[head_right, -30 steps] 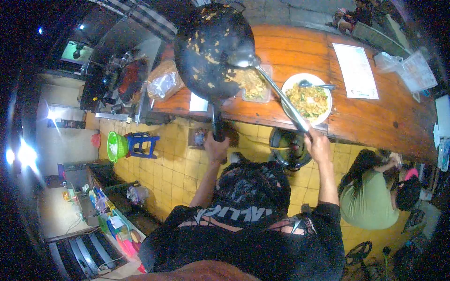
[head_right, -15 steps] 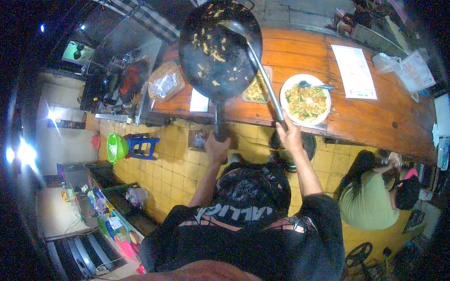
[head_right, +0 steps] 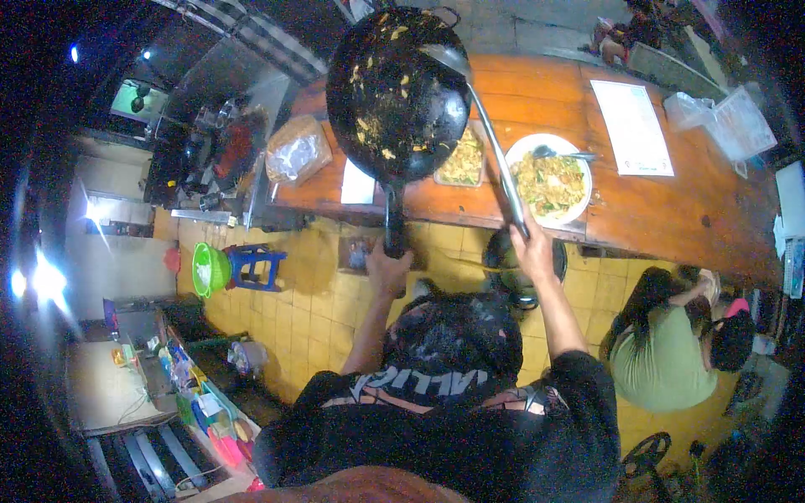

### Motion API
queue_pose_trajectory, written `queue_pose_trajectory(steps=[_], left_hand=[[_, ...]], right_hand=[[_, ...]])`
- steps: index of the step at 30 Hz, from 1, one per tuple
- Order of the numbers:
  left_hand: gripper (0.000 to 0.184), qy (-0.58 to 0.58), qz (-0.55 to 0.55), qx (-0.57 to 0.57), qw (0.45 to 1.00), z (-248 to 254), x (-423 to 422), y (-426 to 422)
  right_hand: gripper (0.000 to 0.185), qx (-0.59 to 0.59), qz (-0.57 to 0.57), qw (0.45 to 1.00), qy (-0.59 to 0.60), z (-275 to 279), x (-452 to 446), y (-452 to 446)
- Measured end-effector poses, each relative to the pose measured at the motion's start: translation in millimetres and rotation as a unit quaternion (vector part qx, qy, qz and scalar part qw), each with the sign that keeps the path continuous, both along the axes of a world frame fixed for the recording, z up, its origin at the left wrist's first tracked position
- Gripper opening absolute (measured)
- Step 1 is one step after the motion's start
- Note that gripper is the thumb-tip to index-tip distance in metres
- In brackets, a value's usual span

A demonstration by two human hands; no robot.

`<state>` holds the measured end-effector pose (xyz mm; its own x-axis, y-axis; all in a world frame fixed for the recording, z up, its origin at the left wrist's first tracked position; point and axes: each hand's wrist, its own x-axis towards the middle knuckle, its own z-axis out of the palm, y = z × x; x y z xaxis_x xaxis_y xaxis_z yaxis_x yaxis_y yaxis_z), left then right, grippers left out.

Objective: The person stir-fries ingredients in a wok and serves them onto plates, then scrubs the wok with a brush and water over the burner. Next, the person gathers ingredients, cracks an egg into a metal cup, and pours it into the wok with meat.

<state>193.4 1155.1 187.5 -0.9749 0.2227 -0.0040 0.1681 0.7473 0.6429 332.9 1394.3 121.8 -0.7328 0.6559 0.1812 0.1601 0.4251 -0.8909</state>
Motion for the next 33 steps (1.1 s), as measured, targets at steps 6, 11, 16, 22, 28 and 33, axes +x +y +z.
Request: queue_pose_trajectory(steps=[6, 11, 16, 22, 28, 33], left_hand=[[0.035, -0.026, -0.013, 0.061, 0.998, -4, -7, -6], [0.033, -0.009, -0.01, 0.066, 0.998, -7, -11, -12], [0.031, 0.01, -0.025, 0.084, 0.996, -20, -12, -22], [0.029, -0.014, 0.0, 0.085, 0.996, -21, -34, -46], [0.019, -0.141, 0.059, 0.255, 0.955, 3, -37, -94], [0.018, -0.152, 0.053, 0.343, 0.926, -2, -38, -164]], right_hand=[[0.055, 0.358, 0.007, 0.921, -0.153, -23, 95, 63], [0.057, 0.242, 0.005, 0.953, -0.181, 2, 134, 38], [0.058, 0.286, -0.027, 0.932, -0.222, 1, 101, 20], [0.053, 0.284, -0.016, 0.927, -0.247, 28, 144, 16], [0.051, -0.301, -0.022, 0.952, -0.053, 66, 93, -67], [0.053, -0.362, 0.008, 0.931, -0.045, 77, 65, -121]])
